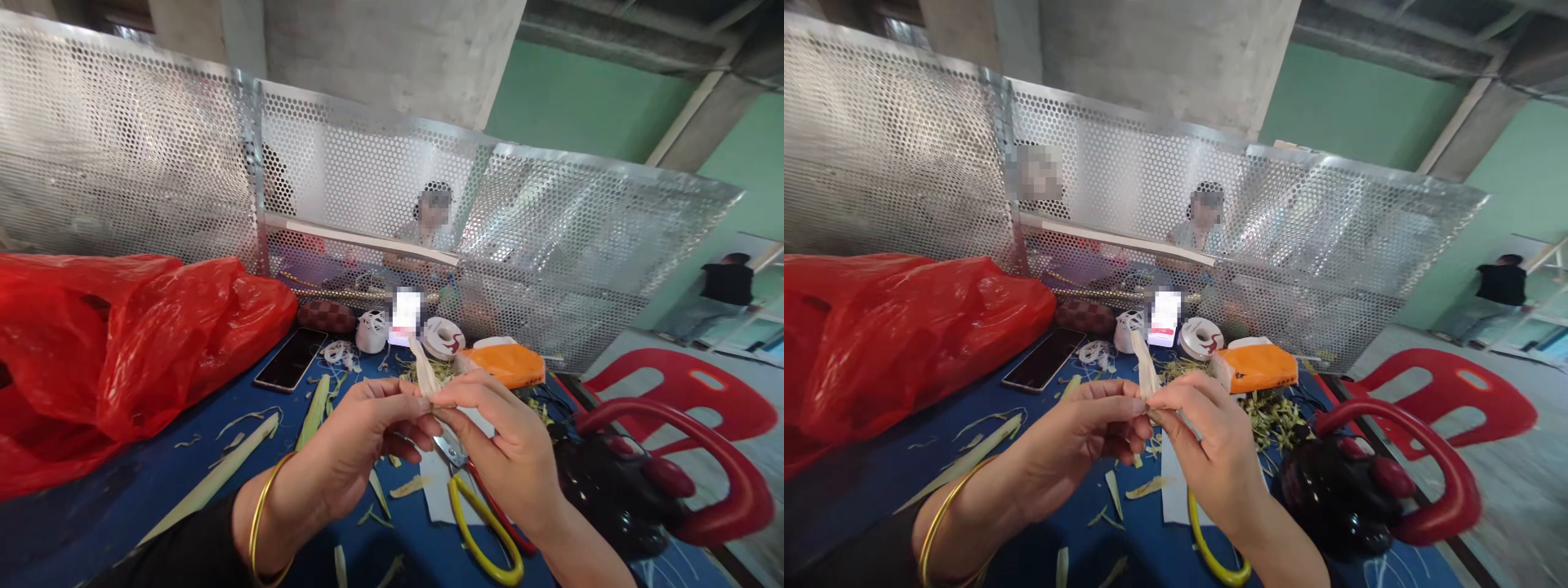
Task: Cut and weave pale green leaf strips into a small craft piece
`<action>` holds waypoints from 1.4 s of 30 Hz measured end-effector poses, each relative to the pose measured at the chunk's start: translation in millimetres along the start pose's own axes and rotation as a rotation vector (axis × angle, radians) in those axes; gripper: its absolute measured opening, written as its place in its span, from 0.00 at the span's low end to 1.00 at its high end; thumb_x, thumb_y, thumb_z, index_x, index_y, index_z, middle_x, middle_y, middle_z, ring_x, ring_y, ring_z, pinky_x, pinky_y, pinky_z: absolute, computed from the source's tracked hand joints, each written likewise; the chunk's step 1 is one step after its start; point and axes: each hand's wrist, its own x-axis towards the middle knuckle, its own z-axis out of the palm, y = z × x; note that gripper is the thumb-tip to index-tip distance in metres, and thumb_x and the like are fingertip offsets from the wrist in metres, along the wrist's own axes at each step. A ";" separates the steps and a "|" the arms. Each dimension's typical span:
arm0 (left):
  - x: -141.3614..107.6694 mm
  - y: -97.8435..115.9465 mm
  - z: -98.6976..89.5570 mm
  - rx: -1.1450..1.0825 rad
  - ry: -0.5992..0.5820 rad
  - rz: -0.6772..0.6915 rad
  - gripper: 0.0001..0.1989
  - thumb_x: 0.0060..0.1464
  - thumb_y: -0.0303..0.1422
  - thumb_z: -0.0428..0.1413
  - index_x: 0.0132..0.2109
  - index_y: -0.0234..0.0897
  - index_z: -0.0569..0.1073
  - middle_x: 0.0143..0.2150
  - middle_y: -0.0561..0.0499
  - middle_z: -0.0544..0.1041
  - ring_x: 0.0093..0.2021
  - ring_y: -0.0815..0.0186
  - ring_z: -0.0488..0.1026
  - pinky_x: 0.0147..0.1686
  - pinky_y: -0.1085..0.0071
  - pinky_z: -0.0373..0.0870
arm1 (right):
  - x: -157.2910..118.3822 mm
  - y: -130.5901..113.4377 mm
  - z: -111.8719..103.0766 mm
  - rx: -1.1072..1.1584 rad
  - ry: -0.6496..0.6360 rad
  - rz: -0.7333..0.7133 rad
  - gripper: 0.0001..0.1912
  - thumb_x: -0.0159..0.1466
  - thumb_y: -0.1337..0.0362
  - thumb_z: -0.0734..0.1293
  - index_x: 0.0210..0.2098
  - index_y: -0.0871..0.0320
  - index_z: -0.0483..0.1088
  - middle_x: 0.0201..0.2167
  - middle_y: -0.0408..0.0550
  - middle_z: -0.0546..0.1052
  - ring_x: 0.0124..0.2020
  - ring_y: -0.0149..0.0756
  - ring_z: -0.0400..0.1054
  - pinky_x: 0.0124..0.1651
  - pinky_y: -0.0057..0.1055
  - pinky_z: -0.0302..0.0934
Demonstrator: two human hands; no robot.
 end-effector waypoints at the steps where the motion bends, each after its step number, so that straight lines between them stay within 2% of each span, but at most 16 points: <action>1: -0.1 0.0 0.1 0.007 0.001 0.009 0.06 0.46 0.31 0.60 0.27 0.33 0.73 0.24 0.51 0.77 0.23 0.71 0.71 0.24 0.77 0.64 | -0.2 -0.4 0.2 -0.011 0.007 -0.008 0.09 0.63 0.75 0.65 0.38 0.54 0.72 0.33 0.46 0.74 0.35 0.36 0.72 0.39 0.33 0.68; 15: 1.0 -0.8 3.7 0.052 0.047 0.051 0.06 0.44 0.33 0.60 0.28 0.33 0.73 0.26 0.50 0.76 0.24 0.70 0.70 0.26 0.75 0.64 | -4.4 1.9 3.5 -0.065 0.047 -0.025 0.10 0.63 0.75 0.66 0.38 0.54 0.73 0.34 0.46 0.73 0.36 0.35 0.71 0.39 0.33 0.67; 19: 1.1 -1.9 3.8 0.107 0.055 0.085 0.08 0.45 0.34 0.60 0.28 0.33 0.73 0.25 0.49 0.76 0.24 0.70 0.69 0.27 0.74 0.64 | -3.3 -1.4 3.4 -0.039 0.041 0.032 0.07 0.63 0.73 0.66 0.36 0.55 0.72 0.33 0.45 0.73 0.35 0.35 0.71 0.39 0.32 0.66; 26: 1.1 -1.3 6.1 0.280 0.039 0.226 0.08 0.47 0.34 0.58 0.28 0.33 0.75 0.25 0.48 0.76 0.26 0.68 0.68 0.29 0.72 0.64 | -1.7 -7.4 0.8 0.017 0.016 0.199 0.05 0.64 0.70 0.65 0.31 0.55 0.68 0.32 0.43 0.74 0.34 0.34 0.70 0.38 0.30 0.65; 35: -0.2 1.0 9.7 0.338 0.052 0.251 0.07 0.47 0.33 0.59 0.27 0.33 0.76 0.24 0.50 0.75 0.26 0.69 0.68 0.29 0.73 0.64 | 2.0 -9.7 -1.0 0.059 0.002 0.327 0.06 0.62 0.69 0.65 0.28 0.55 0.68 0.27 0.41 0.75 0.29 0.33 0.69 0.34 0.27 0.66; 42: 2.1 -0.6 7.4 0.345 0.067 0.251 0.06 0.48 0.32 0.57 0.27 0.34 0.76 0.23 0.51 0.74 0.25 0.69 0.67 0.28 0.73 0.63 | -0.9 -9.0 1.7 0.082 0.057 0.371 0.04 0.60 0.68 0.67 0.29 0.55 0.70 0.26 0.41 0.75 0.28 0.33 0.69 0.31 0.26 0.66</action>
